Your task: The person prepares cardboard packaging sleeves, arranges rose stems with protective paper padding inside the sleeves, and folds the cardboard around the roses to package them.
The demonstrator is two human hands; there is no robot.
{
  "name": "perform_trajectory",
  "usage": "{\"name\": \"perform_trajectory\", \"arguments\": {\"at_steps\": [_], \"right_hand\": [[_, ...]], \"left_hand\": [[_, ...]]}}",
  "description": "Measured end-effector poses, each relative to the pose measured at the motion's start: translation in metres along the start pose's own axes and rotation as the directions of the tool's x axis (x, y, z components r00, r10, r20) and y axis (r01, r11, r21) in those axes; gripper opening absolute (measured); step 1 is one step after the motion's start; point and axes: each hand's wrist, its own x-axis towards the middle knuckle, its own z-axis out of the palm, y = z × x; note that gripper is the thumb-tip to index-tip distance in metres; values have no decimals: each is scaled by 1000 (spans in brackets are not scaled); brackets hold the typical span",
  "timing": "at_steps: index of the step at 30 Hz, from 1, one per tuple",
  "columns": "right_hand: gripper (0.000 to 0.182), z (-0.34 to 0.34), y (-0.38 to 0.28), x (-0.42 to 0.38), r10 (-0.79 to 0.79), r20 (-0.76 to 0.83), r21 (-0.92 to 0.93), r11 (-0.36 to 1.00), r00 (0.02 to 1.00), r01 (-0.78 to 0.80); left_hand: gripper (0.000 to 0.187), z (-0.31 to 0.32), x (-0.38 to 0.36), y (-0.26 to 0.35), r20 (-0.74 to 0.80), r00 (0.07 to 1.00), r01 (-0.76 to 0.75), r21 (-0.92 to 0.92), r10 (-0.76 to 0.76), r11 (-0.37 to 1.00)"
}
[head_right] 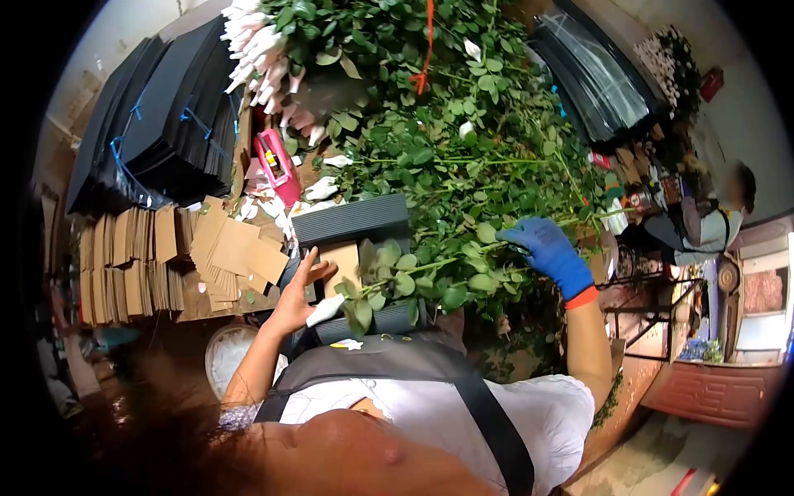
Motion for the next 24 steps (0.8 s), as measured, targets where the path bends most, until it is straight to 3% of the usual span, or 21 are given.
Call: {"name": "perform_trajectory", "arguments": {"at_steps": [2, 6, 7, 10, 11, 14, 15, 16, 17, 19, 22, 24], "right_hand": [[58, 19, 10, -16, 73, 129, -56, 996, 989, -66], [51, 50, 13, -32, 114, 95, -11, 994, 989, -113], [46, 52, 12, -33, 192, 156, -65, 981, 969, -184], [40, 50, 8, -26, 170, 304, -13, 985, 937, -175], [40, 46, 5, -24, 166, 358, -110, 985, 919, -135], [44, 22, 16, -10, 301, 356, 42, 940, 884, -337], [46, 4, 23, 5, 393, 352, 120, 881, 849, -458], [45, 0, 36, 11, 469, 106, 397, 788, 877, -470], [45, -1, 49, 26, 601, -103, 434, 744, 793, -508], [43, 29, 104, 45, 676, -393, 4, 679, 624, -734], [35, 94, 177, 45, 933, -114, -160, 321, 340, -934], [30, 138, 243, 19, 899, -64, -123, 423, 432, -898]], "left_hand": [[120, -4, 1, -3, 70, 992, -116, 195, 104, 974], [87, -5, 2, 3, 99, 990, -126, 249, 104, 960], [77, -3, 1, 6, 50, 997, -62, 173, 54, 983], [75, -6, 3, 6, 116, 987, -138, 232, 114, 963], [65, -5, 2, 6, 119, 988, -121, 234, 95, 965], [57, -5, 3, 15, 155, 986, -97, 225, 62, 970], [45, -6, 5, 27, 148, 986, -103, 216, 72, 971], [43, -4, 7, 27, 139, 987, -107, 214, 78, 971], [41, -3, 7, 25, 127, 988, -111, 214, 85, 971], [37, 0, 6, 15, 112, 987, -146, 314, 116, 938], [35, 7, 5, 23, 52, 992, -123, 326, 112, 937], [36, 8, 5, 25, 35, 995, -95, 327, 89, 940]]}}
